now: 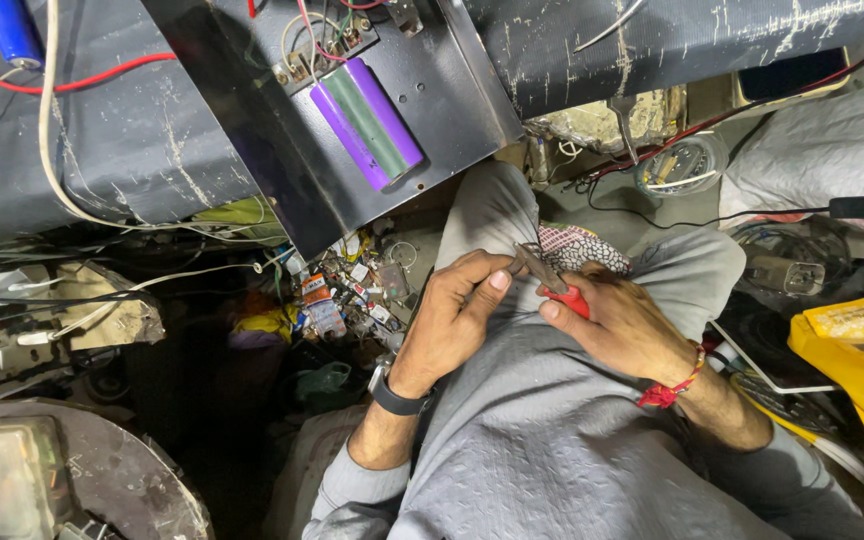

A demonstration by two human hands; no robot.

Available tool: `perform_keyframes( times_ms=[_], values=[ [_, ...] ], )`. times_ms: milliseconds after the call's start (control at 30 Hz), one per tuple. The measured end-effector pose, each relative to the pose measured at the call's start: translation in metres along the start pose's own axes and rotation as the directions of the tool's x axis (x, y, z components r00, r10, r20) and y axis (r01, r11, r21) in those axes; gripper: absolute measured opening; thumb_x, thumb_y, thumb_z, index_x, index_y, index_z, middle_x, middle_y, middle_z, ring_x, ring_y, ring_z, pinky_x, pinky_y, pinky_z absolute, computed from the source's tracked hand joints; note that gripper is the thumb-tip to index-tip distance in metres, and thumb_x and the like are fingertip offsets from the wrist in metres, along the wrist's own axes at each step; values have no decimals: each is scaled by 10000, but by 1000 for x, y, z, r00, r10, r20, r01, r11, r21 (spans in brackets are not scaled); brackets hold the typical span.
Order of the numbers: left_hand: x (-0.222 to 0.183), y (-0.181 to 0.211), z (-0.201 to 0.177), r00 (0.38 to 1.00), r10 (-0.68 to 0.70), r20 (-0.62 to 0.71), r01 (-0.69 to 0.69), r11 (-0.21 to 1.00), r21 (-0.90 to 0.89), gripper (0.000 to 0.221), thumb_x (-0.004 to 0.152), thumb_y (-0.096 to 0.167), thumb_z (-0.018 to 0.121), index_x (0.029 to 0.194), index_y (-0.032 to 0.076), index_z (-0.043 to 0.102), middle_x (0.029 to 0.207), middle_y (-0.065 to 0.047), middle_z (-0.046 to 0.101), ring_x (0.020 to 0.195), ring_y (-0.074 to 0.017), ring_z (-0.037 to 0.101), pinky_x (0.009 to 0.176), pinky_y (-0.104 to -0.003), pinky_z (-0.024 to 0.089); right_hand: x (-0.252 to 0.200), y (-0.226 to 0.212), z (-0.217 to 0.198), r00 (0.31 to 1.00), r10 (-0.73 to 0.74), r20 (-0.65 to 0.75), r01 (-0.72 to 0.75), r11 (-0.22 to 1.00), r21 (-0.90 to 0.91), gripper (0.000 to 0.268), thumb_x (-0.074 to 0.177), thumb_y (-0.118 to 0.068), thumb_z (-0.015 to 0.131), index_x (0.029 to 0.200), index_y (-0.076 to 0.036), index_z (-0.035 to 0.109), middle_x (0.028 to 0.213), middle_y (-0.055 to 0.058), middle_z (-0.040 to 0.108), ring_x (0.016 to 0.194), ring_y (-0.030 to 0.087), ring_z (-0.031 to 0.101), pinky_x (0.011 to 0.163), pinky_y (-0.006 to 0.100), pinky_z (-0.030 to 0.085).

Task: The person works on the internal components of a black electronic device, handling two purple batteries and using wire cutters to trim wires inside the housing.

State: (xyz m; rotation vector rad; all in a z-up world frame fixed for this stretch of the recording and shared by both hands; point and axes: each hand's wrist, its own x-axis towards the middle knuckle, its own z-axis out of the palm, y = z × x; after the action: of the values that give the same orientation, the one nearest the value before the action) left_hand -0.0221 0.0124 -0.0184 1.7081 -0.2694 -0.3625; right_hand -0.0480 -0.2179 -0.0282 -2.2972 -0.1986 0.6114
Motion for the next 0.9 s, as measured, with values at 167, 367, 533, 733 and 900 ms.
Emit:
perform_keyframes(
  times_ms=[167,367,533,733,900],
  values=[
    [-1,0,-1,1000,-3,27,3,1000,-7,257,1065,178,567,1199,-1,695,1074,-123,728,990,-232,690,896,-338,540,-1,0,-1,974,190,126,-190,982,-10,446,953,-491,554,1065,-71,655,828,166,705,816,355,708,742,455,527],
    [0,2,1,999,-23,27,21,998,60,262,1054,185,587,1190,-5,705,1023,-131,711,953,-241,668,877,-343,528,0,-5,0,970,202,138,-220,968,125,451,934,-491,537,1139,-111,669,860,131,736,832,314,729,736,429,538],
    [1,9,2,997,74,20,-75,996,57,255,1079,185,568,1188,-10,691,1064,-128,721,1015,-254,669,937,-351,515,-1,4,2,977,166,135,-190,962,194,470,930,-523,527,1101,-110,672,837,89,731,798,269,726,716,410,543],
    [1,22,3,997,69,-17,-66,992,108,193,1024,154,633,1102,-15,683,984,-127,694,944,-263,662,871,-367,520,0,15,22,995,84,48,-95,953,288,323,894,-384,694,901,-74,604,689,50,576,637,180,539,608,356,473],
    [4,34,-1,987,152,-45,-137,962,237,160,1003,141,668,1066,0,710,956,-115,707,938,-281,646,848,-371,518,0,12,33,1000,9,15,-15,900,436,254,854,-257,767,871,-87,580,697,-22,516,637,96,473,576,305,444]
  ],
)
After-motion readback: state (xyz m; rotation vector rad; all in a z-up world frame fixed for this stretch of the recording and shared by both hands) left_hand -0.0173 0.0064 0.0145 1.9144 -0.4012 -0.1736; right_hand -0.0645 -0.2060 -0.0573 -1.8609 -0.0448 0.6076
